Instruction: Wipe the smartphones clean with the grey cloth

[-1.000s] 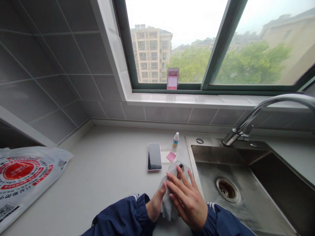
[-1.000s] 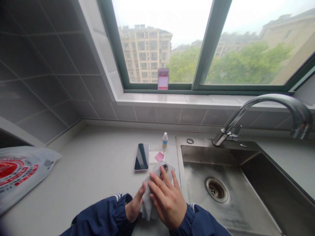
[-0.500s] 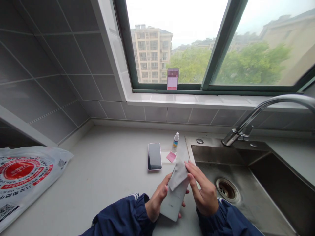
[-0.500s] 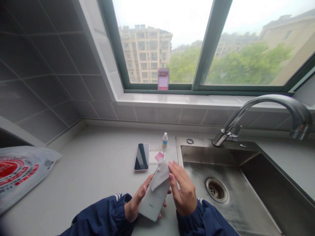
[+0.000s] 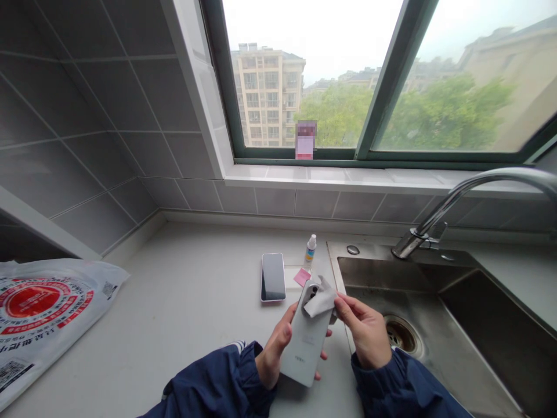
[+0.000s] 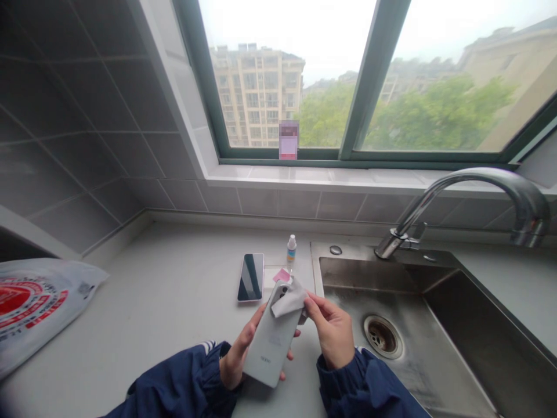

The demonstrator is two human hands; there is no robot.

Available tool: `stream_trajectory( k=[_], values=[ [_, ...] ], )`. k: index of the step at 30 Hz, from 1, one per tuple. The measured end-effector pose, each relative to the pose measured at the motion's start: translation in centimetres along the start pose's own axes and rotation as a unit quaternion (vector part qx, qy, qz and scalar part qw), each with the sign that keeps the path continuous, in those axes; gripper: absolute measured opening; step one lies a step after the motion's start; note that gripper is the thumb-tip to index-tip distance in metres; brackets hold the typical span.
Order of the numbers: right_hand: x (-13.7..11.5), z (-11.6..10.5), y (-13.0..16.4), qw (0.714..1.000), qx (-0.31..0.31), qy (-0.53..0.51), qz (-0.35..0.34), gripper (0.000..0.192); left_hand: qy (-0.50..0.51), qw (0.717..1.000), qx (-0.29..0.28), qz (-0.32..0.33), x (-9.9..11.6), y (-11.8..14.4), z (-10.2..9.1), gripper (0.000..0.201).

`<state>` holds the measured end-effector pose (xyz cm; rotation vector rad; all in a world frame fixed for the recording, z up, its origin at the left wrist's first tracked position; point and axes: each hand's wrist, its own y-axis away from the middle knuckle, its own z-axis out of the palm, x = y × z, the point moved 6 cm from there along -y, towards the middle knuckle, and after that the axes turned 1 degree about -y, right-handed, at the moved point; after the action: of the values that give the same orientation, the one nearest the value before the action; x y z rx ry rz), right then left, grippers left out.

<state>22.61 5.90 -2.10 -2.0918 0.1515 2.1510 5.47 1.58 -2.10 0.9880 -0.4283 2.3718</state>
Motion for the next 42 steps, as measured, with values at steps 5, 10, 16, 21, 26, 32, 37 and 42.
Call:
stream_trajectory(
  k=[5,10,16,21,26,32,37,42],
  values=[
    [0.6,1.2,0.7,0.998,-0.063,0.000,0.026,0.038,-0.007,0.999,0.032,0.009,0.1,-0.2,-0.8,0.065],
    [0.5,2.3,0.9,0.992,-0.117,0.022,0.034,0.041,-0.012,0.999,0.047,0.011,-0.1,-0.4,-1.5,0.061],
    [-0.4,2.8,0.9,0.985,-0.164,0.059,0.015,0.043,0.013,0.997,0.080,0.008,-0.5,-0.3,-2.2,0.073],
    [-1.3,2.7,0.9,0.980,-0.167,0.103,-0.032,0.039,0.018,0.998,0.060,-0.010,-0.8,-0.7,-2.2,0.074],
    [-1.6,2.9,1.2,0.970,-0.179,0.149,-0.077,0.032,0.011,0.998,0.053,-0.021,-1.3,-0.9,-2.5,0.083],
    [-2.3,3.2,1.7,0.953,-0.183,0.196,-0.143,0.028,-0.013,0.996,0.084,-0.015,-1.7,-0.8,-3.1,0.080],
    [-3.1,2.7,1.8,0.946,-0.140,0.227,-0.185,0.023,0.014,0.995,0.099,-0.016,-1.5,-0.8,-2.9,0.077],
    [-3.4,1.2,1.7,0.961,-0.038,0.195,-0.193,0.025,0.007,0.992,0.128,-0.009,-0.5,-0.5,-2.2,0.070]
  ],
)
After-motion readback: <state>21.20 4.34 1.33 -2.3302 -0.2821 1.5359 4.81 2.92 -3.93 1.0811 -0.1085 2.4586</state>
